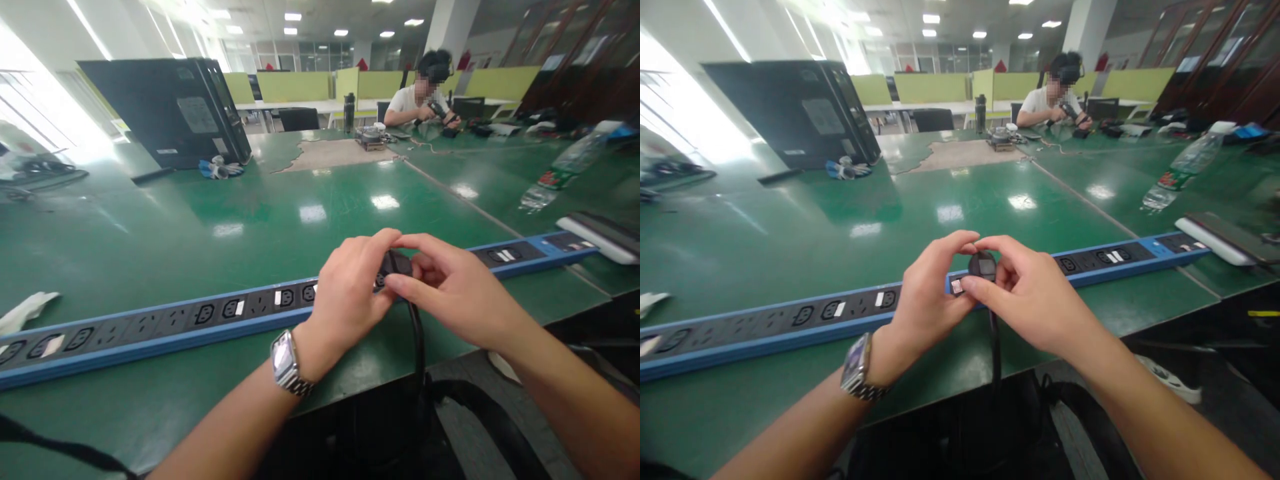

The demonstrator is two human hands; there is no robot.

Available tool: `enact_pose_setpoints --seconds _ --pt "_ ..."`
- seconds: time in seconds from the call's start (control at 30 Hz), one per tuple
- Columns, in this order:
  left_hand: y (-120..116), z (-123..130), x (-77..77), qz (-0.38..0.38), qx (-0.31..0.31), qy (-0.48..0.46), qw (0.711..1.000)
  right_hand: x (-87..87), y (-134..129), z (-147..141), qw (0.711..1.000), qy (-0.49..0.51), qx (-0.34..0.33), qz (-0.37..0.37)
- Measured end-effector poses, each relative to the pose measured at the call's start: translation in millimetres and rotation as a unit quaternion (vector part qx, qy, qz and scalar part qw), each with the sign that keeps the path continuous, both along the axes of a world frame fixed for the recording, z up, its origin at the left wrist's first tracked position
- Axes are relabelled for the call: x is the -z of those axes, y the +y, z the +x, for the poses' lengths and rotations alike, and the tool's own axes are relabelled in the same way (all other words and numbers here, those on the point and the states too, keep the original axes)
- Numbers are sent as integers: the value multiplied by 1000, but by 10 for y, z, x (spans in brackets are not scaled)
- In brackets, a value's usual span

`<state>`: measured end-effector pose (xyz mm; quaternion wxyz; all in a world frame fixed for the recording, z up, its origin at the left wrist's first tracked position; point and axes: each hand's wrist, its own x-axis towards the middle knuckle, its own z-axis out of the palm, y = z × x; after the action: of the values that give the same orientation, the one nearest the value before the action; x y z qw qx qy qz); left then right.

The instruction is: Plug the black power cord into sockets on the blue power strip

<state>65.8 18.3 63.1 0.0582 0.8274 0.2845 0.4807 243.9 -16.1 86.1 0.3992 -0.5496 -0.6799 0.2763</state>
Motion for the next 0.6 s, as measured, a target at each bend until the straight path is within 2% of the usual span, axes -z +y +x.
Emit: enact_pose_setpoints --seconds 0.03,0.1,0.2,0.3,0.4,0.5,0.6 --pt "24 72 -6 -12 14 -11 1000 -74 -10 24 999 -39 1 3" --pt "75 126 37 -45 23 -29 998 -99 27 145 997 -67 25 -1" --pt "119 -1 197 -77 -23 23 996 71 179 407 996 -65 27 -55" --pt "101 -211 369 -105 -98 132 981 241 328 554 988 -136 2 -67" --pt "60 -327 460 -132 -117 191 965 282 416 502 972 -231 -6 -33" --pt "41 -331 481 -140 -116 205 962 292 460 337 949 -314 -13 -12" --pt "46 -302 488 -132 -128 214 959 278 452 224 939 -344 -5 4"
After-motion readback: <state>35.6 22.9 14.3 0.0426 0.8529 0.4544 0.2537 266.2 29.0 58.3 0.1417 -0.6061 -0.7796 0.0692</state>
